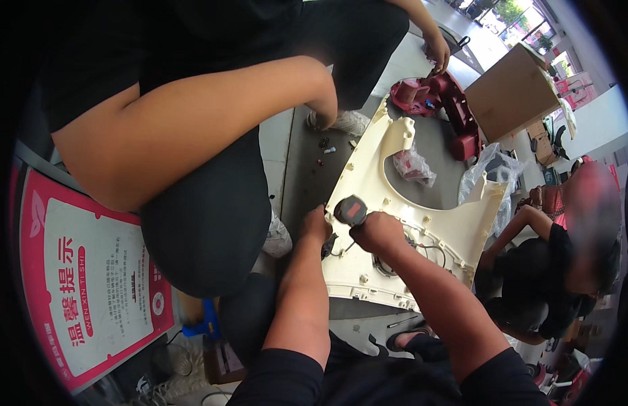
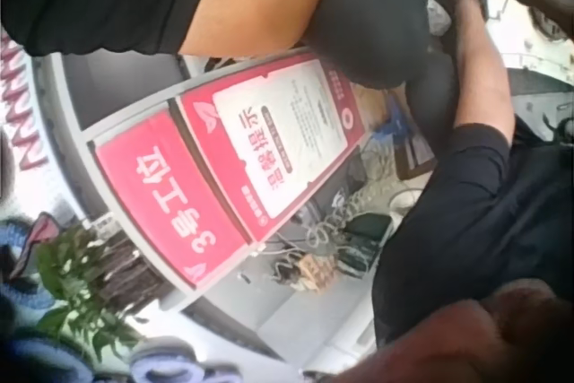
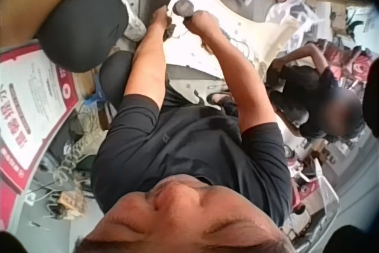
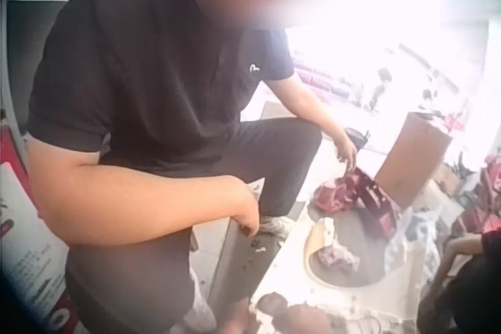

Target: The person uses a blue heat gun to apply heat to a large beige plastic vehicle part while seated on the floor. They then use a power drill to fasten components onto the part. Two other people assist by holding the part steady.

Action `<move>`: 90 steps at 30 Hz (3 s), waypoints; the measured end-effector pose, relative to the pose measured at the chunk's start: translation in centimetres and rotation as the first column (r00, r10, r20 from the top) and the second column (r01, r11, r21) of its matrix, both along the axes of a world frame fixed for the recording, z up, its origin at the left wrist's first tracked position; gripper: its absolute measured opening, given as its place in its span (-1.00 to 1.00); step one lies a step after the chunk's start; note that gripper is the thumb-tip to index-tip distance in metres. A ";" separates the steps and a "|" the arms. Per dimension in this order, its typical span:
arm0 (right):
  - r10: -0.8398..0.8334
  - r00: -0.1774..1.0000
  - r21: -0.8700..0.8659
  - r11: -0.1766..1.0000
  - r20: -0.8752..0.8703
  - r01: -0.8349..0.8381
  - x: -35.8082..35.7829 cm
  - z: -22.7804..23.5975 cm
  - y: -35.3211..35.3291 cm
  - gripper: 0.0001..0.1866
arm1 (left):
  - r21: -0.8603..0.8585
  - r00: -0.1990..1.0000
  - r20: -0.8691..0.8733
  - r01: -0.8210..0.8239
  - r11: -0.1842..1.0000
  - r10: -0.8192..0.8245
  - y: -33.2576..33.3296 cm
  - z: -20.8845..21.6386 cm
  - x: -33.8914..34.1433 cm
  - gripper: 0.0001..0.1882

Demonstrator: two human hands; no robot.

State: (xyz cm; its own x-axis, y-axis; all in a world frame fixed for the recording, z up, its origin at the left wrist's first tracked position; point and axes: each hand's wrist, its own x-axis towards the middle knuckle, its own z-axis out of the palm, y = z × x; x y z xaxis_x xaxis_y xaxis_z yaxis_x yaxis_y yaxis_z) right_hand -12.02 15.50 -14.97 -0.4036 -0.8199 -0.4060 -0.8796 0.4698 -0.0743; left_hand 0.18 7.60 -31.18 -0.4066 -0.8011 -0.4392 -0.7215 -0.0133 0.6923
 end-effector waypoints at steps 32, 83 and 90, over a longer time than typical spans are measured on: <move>0.328 0.888 0.120 0.916 0.324 -0.382 -6.0 -13.5 35.8 -0.57 | -0.106 0.990 -0.097 0.092 0.990 -0.102 -0.9 -3.2 0.1 -0.43; 0.972 0.130 0.344 0.192 -0.197 -0.919 -8.1 7.1 -1.4 -0.87 | -0.262 0.998 0.068 0.020 0.965 -0.002 7.1 8.8 -2.7 -0.55; 0.971 0.196 0.376 0.235 -0.139 -0.896 -6.6 6.9 -2.2 -0.85 | -0.192 0.989 0.138 0.087 0.977 -0.061 6.0 7.8 -2.5 -0.45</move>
State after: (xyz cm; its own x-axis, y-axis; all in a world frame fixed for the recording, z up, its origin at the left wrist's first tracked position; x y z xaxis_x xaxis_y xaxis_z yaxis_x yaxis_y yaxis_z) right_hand -18.59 13.26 -8.08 0.4942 -0.6050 -0.6243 -0.6233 -0.7472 0.2308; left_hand -2.34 13.59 -23.36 -0.4176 -0.8471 -0.3287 -0.7996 0.1709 0.5756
